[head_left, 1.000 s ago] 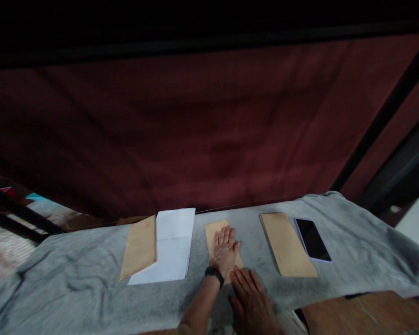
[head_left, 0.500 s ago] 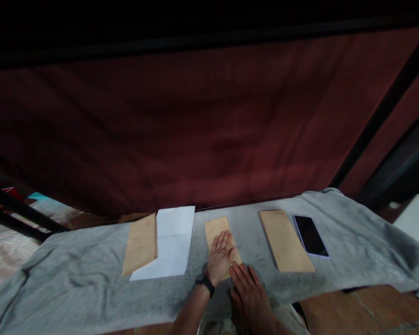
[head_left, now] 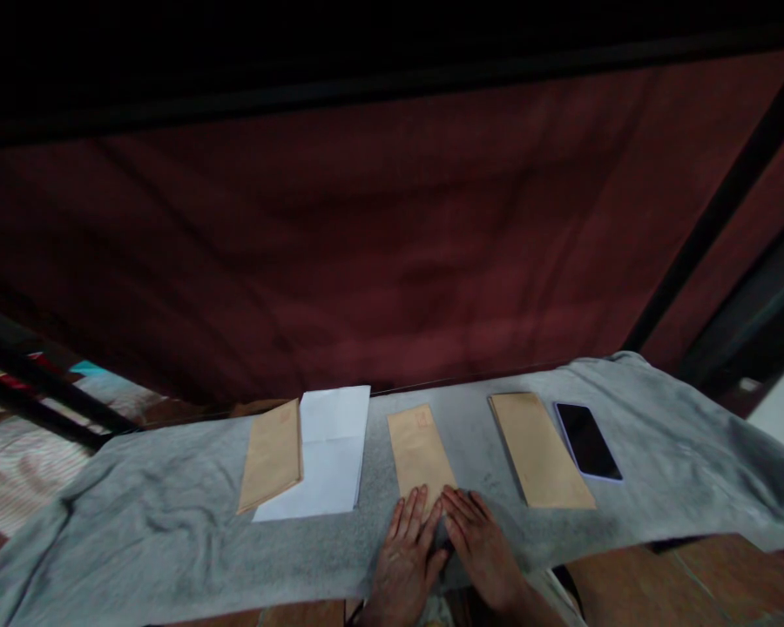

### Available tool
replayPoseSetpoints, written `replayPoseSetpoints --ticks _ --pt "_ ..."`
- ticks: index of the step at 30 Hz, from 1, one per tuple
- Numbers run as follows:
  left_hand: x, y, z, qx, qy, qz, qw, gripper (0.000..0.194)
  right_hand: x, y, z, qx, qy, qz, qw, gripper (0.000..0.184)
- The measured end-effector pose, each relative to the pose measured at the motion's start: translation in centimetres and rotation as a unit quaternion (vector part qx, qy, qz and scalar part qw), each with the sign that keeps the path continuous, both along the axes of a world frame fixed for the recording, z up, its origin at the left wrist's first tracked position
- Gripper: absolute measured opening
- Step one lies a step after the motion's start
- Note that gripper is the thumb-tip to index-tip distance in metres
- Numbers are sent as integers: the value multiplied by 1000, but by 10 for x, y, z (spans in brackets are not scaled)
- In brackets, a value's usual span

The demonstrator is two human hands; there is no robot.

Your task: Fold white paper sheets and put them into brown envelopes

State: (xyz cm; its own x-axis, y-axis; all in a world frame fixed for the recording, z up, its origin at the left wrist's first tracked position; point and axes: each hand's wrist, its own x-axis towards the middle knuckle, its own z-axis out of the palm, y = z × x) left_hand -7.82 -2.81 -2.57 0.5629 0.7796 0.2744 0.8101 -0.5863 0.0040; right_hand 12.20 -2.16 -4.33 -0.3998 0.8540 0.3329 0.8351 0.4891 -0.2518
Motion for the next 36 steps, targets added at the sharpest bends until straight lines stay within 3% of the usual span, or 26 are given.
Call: replayPoseSetpoints --ticks 4,15,20,24,28,31,36 --pt "0 1 -2 12 13 -12 1000 72 0 24 1 0 -17 25 1000 48" --pt "0 0 -5 -16 17 12 1000 78 -25 126 9 -98 -30 -29 994 55" --pt "-1 2 -8 -30 16 10 999 74 -32 142 17 -86 -34 -59 994 54" --pt "-2 4 -14 -23 14 3 1000 72 -35 112 14 -69 -40 -63 995 51" --pt "-4 6 -21 -2 4 -11 1000 70 -22 44 -1 41 -27 9 999 47" --pt "-3 5 -20 8 9 -8 1000 74 -7 -1 -10 87 -23 21 996 55" --pt "-2 4 -17 8 18 -10 1000 80 0 -21 -10 116 -23 4 993 63"
